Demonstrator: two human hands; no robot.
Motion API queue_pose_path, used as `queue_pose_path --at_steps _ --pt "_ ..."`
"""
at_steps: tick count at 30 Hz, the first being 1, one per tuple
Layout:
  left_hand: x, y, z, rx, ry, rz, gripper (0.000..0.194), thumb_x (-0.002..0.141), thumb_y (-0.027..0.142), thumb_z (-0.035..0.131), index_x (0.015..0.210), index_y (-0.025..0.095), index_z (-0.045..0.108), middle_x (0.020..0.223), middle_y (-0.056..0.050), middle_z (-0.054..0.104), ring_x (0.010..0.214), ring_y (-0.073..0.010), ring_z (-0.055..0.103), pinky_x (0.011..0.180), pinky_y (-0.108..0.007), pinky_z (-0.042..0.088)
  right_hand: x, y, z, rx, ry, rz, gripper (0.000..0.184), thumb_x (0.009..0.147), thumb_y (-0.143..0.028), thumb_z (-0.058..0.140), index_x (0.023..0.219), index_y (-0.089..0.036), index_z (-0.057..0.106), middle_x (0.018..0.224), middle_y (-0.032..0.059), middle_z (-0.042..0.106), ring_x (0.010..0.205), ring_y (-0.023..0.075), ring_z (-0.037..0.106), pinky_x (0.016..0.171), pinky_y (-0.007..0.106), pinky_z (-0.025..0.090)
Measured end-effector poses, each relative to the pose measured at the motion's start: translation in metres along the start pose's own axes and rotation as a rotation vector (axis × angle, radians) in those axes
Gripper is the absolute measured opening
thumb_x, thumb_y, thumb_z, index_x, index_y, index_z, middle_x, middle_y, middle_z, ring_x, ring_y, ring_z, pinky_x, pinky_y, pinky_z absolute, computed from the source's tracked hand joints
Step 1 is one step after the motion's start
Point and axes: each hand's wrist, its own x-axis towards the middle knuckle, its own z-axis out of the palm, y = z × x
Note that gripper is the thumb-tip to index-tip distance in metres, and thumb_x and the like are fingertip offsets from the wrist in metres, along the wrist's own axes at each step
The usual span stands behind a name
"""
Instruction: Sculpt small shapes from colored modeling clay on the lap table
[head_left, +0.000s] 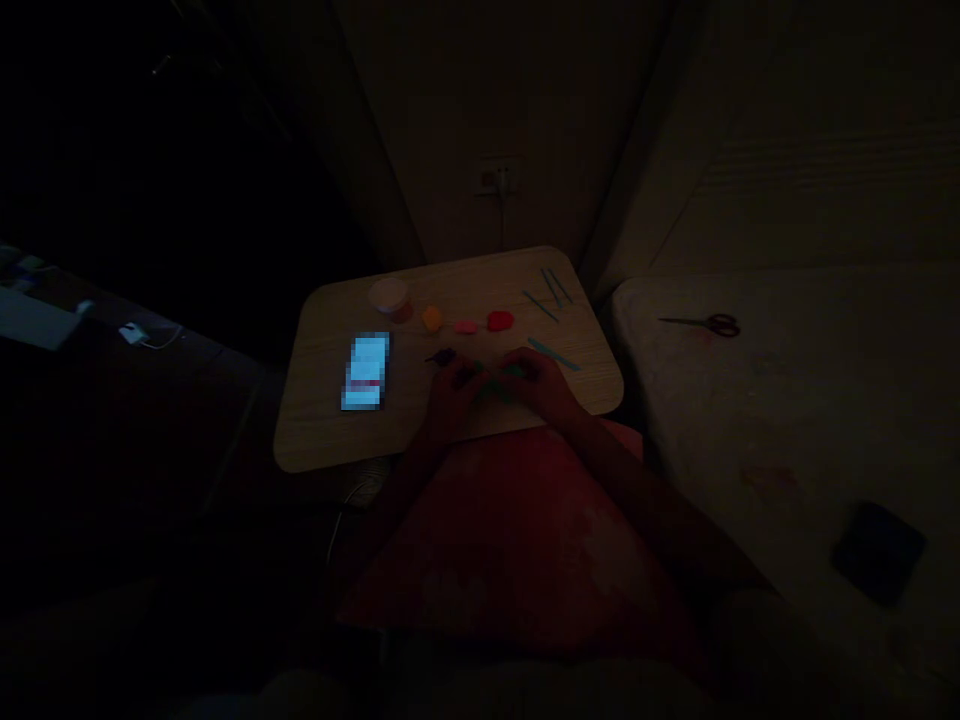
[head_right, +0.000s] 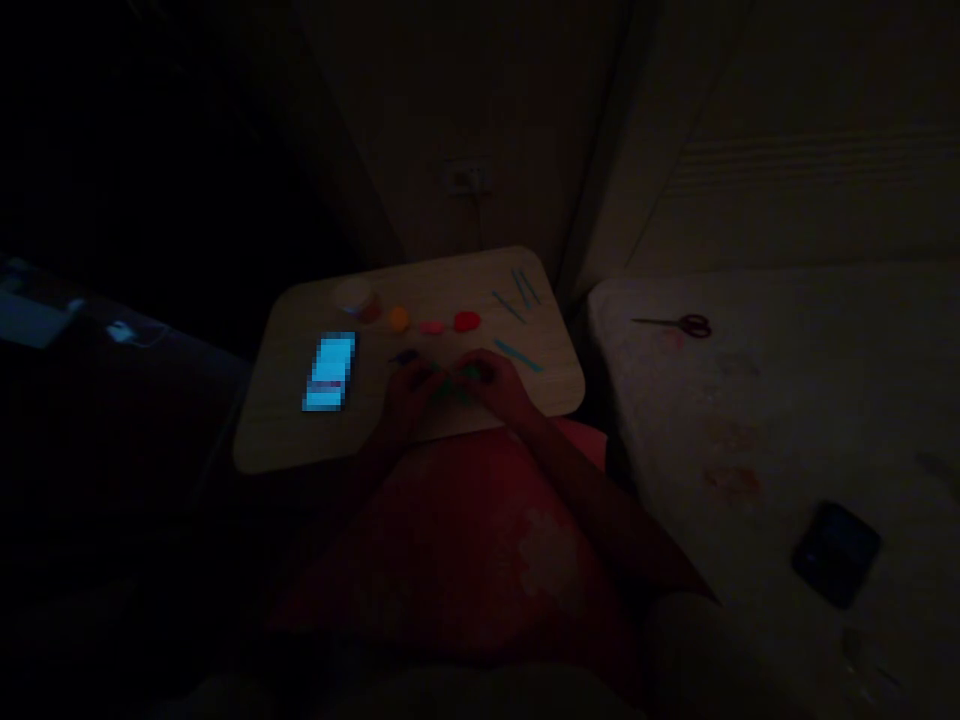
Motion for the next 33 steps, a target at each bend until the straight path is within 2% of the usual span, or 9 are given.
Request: queue_pose_path --at_steps 6,12,17,20,27,33 --pt "0.0 -0.001 0.0 -0.011 0.015 -0.008 0.037 0.069 0.048 0.083 0.073 0.018 0.061 0.068 0.002 0.058 0.063 -0.0113 0.053 0.058 -0.022 0.044 0.0 0.001 0.0 0.039 -0.052 0.011 0.027 0.076 -0.04 0.077 0.093 -0.021 0.069 0.087 0.0027 0.07 0.075 0.017 0.062 0.068 0.029 0.05" --pt "0.0 -0.001 -0.001 -0.005 0.019 -0.005 0.034 0.07 0.045 0.083 0.076 0.018 0.063 0.073 0.001 0.063 0.068 -0.0128 0.058 0.065 -0.025 0.049 0.0 0.002 0.002 0.06 -0.041 0.013 0.028 0.075 -0.039 0.078 0.093 -0.02 0.07 0.089 0.0031 0.071 0.079 0.0175 0.064 0.071 0.03 0.051" --pt "0.001 0.0 -0.002 0.011 0.042 0.014 0.03 0.069 0.043 0.083 0.077 0.018 0.068 0.077 -0.001 0.069 0.074 -0.0164 0.063 0.072 -0.029 0.054 -0.002 -0.001 0.002 -0.045 -0.052 -0.03 0.025 0.077 -0.037 0.076 0.094 -0.02 0.07 0.094 0.0048 0.072 0.087 0.0196 0.066 0.078 0.032 0.052" --pt "0.001 0.001 -0.003 0.059 0.052 0.032 0.027 0.069 0.042 0.083 0.078 0.018 0.072 0.08 -0.003 0.072 0.079 -0.0192 0.066 0.076 -0.032 0.055 -0.004 -0.002 0.003 -0.114 -0.035 -0.053 0.024 0.078 -0.036 0.075 0.095 -0.02 0.069 0.093 0.0049 0.072 0.084 0.0196 0.065 0.077 0.033 0.052" --pt "0.002 0.0 -0.003 0.105 0.065 0.032 0.029 0.066 0.04 0.085 0.08 0.019 0.074 0.078 -0.002 0.072 0.077 -0.0192 0.066 0.073 -0.031 0.054 -0.006 -0.005 0.006 -0.26 -0.01 -0.151 0.026 0.08 -0.035 0.071 0.101 -0.021 0.067 0.099 0.0074 0.073 0.091 0.0228 0.066 0.083 0.036 0.053" --pt "0.001 -0.001 -0.003 0.047 0.134 0.095 0.028 0.07 0.039 0.083 0.086 0.019 0.069 0.089 -0.003 0.071 0.085 -0.0182 0.065 0.079 -0.03 0.055 -0.008 -0.008 0.005 -0.215 -0.03 -0.133 0.03 0.082 -0.042 0.072 0.104 -0.021 0.066 0.096 0.0055 0.071 0.082 0.0195 0.063 0.073 0.032 0.05"
